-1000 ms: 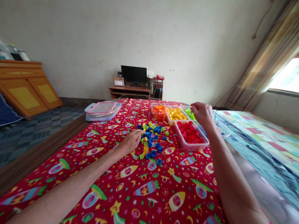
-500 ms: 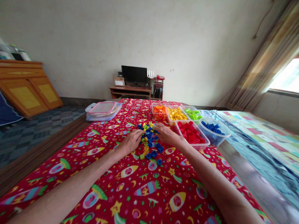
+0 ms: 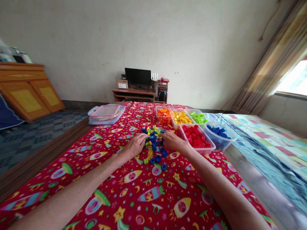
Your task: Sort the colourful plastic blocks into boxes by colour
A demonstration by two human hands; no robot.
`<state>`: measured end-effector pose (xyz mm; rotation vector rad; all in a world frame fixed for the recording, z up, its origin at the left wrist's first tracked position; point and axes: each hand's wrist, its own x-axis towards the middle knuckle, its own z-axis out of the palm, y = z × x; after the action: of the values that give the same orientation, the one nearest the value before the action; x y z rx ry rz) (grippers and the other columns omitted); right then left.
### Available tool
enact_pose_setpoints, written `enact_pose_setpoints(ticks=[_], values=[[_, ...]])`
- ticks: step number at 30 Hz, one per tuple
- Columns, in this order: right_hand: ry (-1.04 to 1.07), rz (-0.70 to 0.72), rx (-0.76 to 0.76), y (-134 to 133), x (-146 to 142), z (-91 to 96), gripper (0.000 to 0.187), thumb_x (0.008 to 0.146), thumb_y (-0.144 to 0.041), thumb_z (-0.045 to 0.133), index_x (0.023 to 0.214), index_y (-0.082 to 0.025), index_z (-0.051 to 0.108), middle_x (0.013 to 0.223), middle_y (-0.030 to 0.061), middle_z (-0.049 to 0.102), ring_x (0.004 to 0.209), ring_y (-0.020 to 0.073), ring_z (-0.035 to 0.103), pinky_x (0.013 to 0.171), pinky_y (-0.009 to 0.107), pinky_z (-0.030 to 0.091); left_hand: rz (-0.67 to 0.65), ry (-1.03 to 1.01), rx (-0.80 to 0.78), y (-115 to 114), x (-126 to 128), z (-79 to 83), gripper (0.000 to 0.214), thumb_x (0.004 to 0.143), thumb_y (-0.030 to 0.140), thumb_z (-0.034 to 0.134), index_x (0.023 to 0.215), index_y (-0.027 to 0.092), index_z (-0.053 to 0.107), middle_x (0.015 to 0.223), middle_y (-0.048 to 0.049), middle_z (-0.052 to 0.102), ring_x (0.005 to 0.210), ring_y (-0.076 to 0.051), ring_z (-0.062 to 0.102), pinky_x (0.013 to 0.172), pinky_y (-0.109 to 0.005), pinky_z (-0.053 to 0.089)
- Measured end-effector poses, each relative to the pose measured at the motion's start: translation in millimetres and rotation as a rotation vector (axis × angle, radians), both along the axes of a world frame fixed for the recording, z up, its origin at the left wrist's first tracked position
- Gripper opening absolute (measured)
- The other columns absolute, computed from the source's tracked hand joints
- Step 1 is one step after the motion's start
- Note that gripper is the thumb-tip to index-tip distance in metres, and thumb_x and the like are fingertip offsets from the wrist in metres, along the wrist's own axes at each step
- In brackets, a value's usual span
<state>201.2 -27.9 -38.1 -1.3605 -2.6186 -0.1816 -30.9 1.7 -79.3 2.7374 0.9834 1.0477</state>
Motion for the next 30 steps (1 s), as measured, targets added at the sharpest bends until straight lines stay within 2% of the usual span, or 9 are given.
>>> enact_pose_setpoints(ticks=[3,7,11,15,17,21,27,30], values=[[0.010,0.018,0.031,0,1,-2.7,0.022,0.084,-0.008,0.051,0.103,-0.012,0.062,0.102,0.0121,0.064,0.098,0.0206,0.056,0.093,0.033,0.044,-0.005,0.005,0.006,2,0,-2.2,0.032,0.093,0.019,0.033,0.113,0.018,0.059,0.109,-0.0092,0.064,0.102,-0.021,0.061,0.091,-0.035,0.050],[0.074,0.021,0.091,2,3,-5.0,0.012,0.089,-0.019,0.053,0.095,-0.012,0.060,0.090,0.0102,0.063,0.086,0.0195,0.057,0.082,0.032,0.048,-0.003,0.002,0.001,1,0,-1.1,0.032,0.093,0.019,0.034,0.112,0.018,0.059,0.108,-0.0086,0.064,0.102,-0.020,0.061,0.090,-0.034,0.050],[0.096,0.081,0.191,2,2,-8.4,0.013,0.092,-0.025,0.050,0.093,-0.014,0.058,0.088,0.0089,0.060,0.082,0.0187,0.056,0.077,0.031,0.049,-0.001,0.009,-0.008,-2,0,2.3,0.033,0.092,0.016,0.034,0.112,0.017,0.059,0.110,-0.0094,0.064,0.103,-0.021,0.061,0.091,-0.035,0.050],[0.069,0.062,0.247,0,0,-10.4,0.020,0.093,-0.028,0.048,0.105,-0.016,0.058,0.100,0.0117,0.060,0.093,0.0219,0.057,0.082,0.032,0.048,-0.002,0.013,-0.005,0,0,0.1,0.033,0.092,0.016,0.034,0.114,0.017,0.059,0.109,-0.0091,0.064,0.102,-0.021,0.061,0.091,-0.035,0.050],[0.052,0.048,0.235,-1,-1,-10.7,0.024,0.094,-0.028,0.045,0.110,-0.014,0.057,0.104,0.0138,0.061,0.097,0.0234,0.057,0.085,0.034,0.047,-0.006,0.012,0.001,2,-1,-2.6,0.033,0.093,0.017,0.034,0.115,0.017,0.059,0.109,-0.0087,0.063,0.102,-0.020,0.061,0.091,-0.034,0.050],[0.083,-0.005,0.178,-2,-6,-9.7,0.025,0.093,-0.029,0.049,0.112,-0.014,0.056,0.100,0.0131,0.063,0.092,0.0223,0.058,0.082,0.033,0.047,-0.011,0.008,0.007,3,-2,-4.8,0.032,0.094,0.017,0.034,0.116,0.018,0.058,0.110,-0.0082,0.063,0.103,-0.020,0.060,0.092,-0.034,0.049],[0.161,-0.114,0.048,-4,-13,1.5,0.024,0.086,-0.027,0.060,0.104,-0.012,0.054,0.085,0.0085,0.063,0.080,0.0186,0.058,0.071,0.028,0.043,-0.014,-0.001,0.002,2,-2,-2.9,0.032,0.093,0.017,0.035,0.114,0.018,0.059,0.110,-0.0083,0.064,0.103,-0.020,0.061,0.092,-0.034,0.050],[0.201,-0.154,0.055,-5,-11,9.2,0.022,0.088,-0.031,0.059,0.099,-0.013,0.054,0.085,0.0075,0.064,0.077,0.0174,0.058,0.067,0.026,0.040,-0.010,-0.004,0.003,3,-2,-4.3,0.032,0.094,0.018,0.034,0.114,0.018,0.059,0.109,-0.0080,0.064,0.102,-0.020,0.061,0.091,-0.034,0.050]])
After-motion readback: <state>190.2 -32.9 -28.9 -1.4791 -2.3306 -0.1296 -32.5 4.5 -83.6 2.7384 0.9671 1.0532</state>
